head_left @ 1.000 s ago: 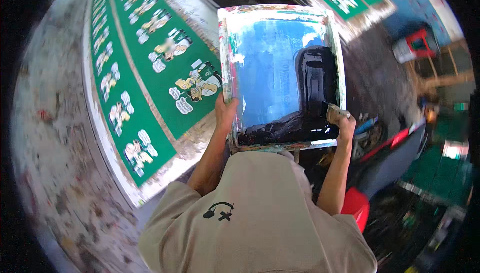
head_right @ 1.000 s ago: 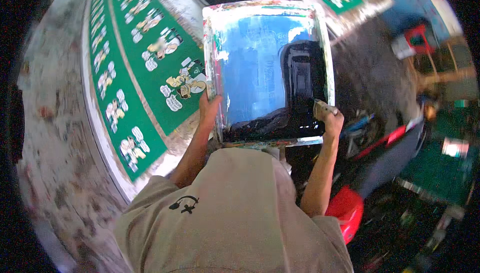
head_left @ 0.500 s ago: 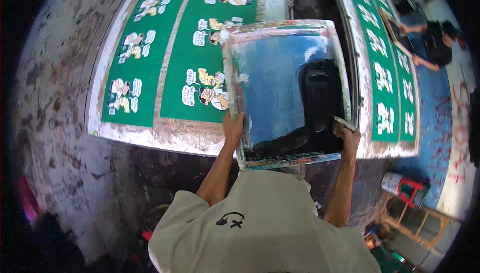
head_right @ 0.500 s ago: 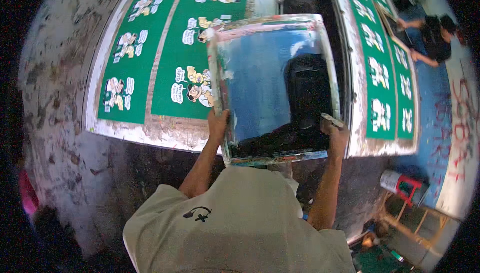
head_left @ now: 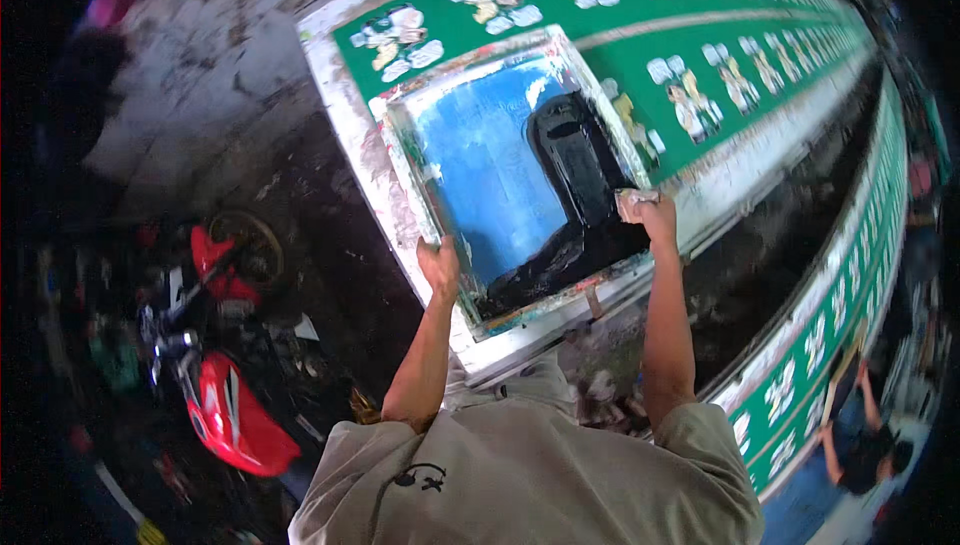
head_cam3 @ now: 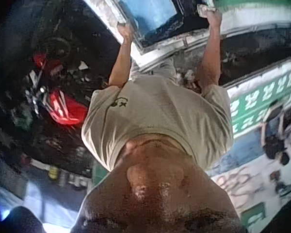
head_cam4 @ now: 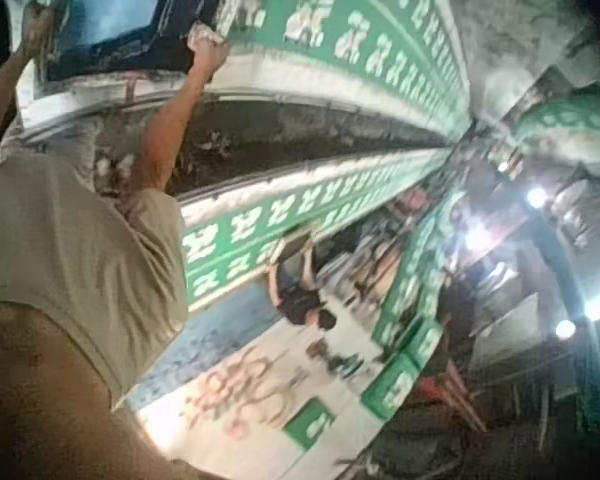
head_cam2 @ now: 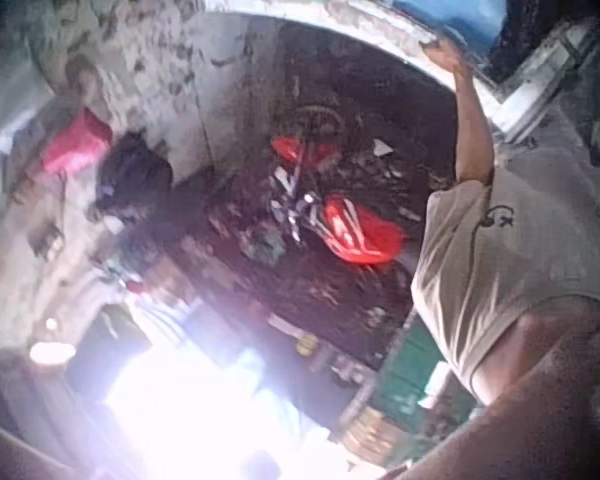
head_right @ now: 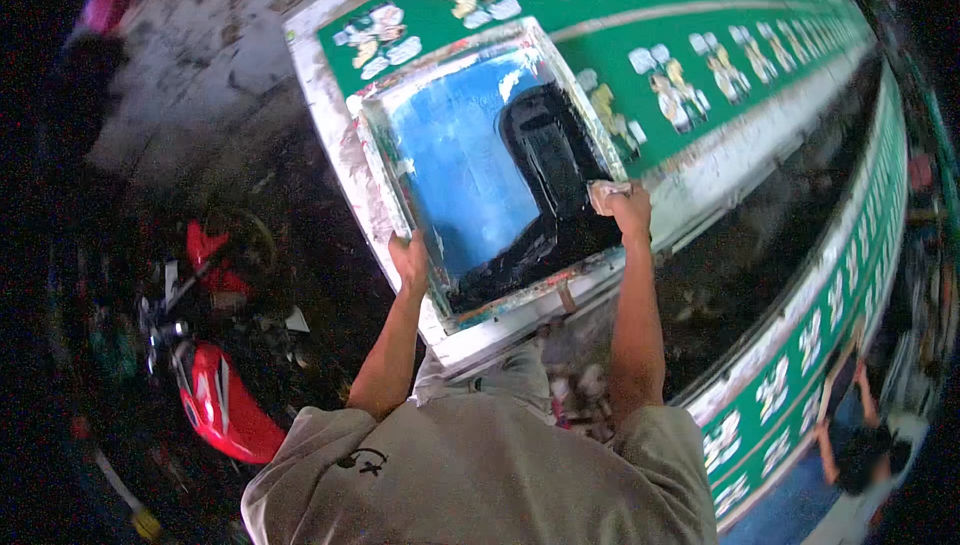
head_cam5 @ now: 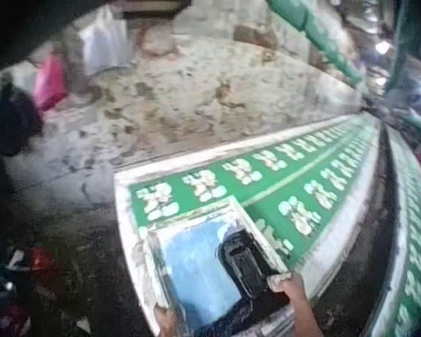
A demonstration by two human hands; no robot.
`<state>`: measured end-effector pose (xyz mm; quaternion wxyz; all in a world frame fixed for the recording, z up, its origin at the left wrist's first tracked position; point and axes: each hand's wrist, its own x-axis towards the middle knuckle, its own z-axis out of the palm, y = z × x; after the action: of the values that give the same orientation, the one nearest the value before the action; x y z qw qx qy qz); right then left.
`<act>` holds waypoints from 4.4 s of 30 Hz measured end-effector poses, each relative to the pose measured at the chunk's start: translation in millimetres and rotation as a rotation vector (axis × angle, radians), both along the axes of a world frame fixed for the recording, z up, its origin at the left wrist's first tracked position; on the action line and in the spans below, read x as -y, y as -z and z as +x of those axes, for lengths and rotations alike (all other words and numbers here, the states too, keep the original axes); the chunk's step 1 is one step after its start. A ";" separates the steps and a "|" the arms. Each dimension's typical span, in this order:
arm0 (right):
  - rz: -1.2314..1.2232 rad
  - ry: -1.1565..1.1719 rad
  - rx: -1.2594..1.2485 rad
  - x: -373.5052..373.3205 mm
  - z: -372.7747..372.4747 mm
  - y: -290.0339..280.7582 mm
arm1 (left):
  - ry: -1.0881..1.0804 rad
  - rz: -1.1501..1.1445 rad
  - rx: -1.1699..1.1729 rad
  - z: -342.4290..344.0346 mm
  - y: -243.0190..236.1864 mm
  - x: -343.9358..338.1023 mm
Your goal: Manually applying ink through a screen onto fabric patterns on a production table.
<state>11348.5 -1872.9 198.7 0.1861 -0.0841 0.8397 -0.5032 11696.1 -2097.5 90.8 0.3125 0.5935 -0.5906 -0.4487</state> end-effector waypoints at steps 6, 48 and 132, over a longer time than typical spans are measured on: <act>0.023 -0.077 0.165 -13.3 -16.2 32.7 | -0.157 -0.174 0.180 10.4 -17.1 -42.5; 0.297 -1.149 -0.845 154.0 -10.8 -6.6 | -0.094 -0.192 0.502 11.0 -63.0 -71.5; -0.120 -0.322 0.102 -141.0 -330.0 -27.4 | -0.279 -0.219 0.364 -281.7 -119.9 -208.7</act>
<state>11018.5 -1731.9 226.1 0.3012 -0.2031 0.7733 -0.5196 11414.4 -1888.8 210.7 0.3222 0.7029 -0.5945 -0.2204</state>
